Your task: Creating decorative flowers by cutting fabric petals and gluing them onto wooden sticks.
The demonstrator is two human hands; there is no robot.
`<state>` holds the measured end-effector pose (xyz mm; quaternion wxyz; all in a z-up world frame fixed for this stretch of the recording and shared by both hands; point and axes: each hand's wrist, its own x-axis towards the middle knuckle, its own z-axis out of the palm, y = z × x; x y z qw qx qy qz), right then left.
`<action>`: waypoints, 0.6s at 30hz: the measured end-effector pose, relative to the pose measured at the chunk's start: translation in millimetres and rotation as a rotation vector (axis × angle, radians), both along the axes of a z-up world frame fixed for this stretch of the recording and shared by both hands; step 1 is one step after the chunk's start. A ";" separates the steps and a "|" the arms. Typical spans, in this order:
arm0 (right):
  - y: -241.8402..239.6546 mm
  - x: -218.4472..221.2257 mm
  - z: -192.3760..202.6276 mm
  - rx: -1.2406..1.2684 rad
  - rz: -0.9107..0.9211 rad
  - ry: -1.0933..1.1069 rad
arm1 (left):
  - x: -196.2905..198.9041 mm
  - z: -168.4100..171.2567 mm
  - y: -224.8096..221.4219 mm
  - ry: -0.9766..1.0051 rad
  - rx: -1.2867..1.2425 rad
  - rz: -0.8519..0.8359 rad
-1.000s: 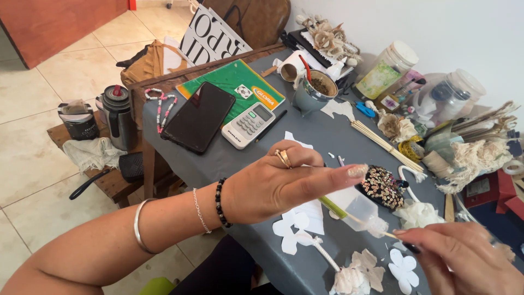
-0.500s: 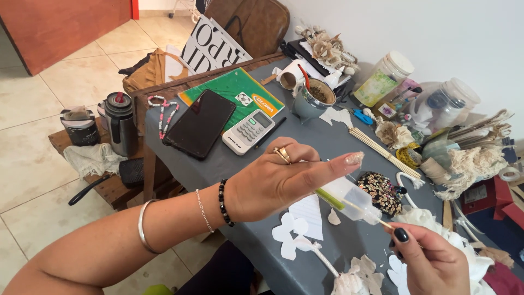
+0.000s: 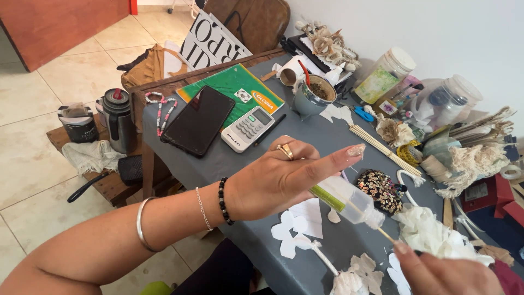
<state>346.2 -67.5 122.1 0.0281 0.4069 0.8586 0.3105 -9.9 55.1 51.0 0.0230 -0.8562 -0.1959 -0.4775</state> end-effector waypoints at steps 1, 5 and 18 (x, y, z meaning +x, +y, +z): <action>4.1 8.3 1.0 -0.001 0.001 0.000 | -0.6 2.4 -0.3 0.000 -0.001 0.001; -4.2 -14.0 9.3 0.048 0.007 -0.154 | -4.3 11.6 -6.4 0.007 0.090 -0.046; 53.0 22.5 -57.2 -0.349 -0.036 1.407 | -6.1 23.1 -10.5 -0.179 0.213 -0.053</action>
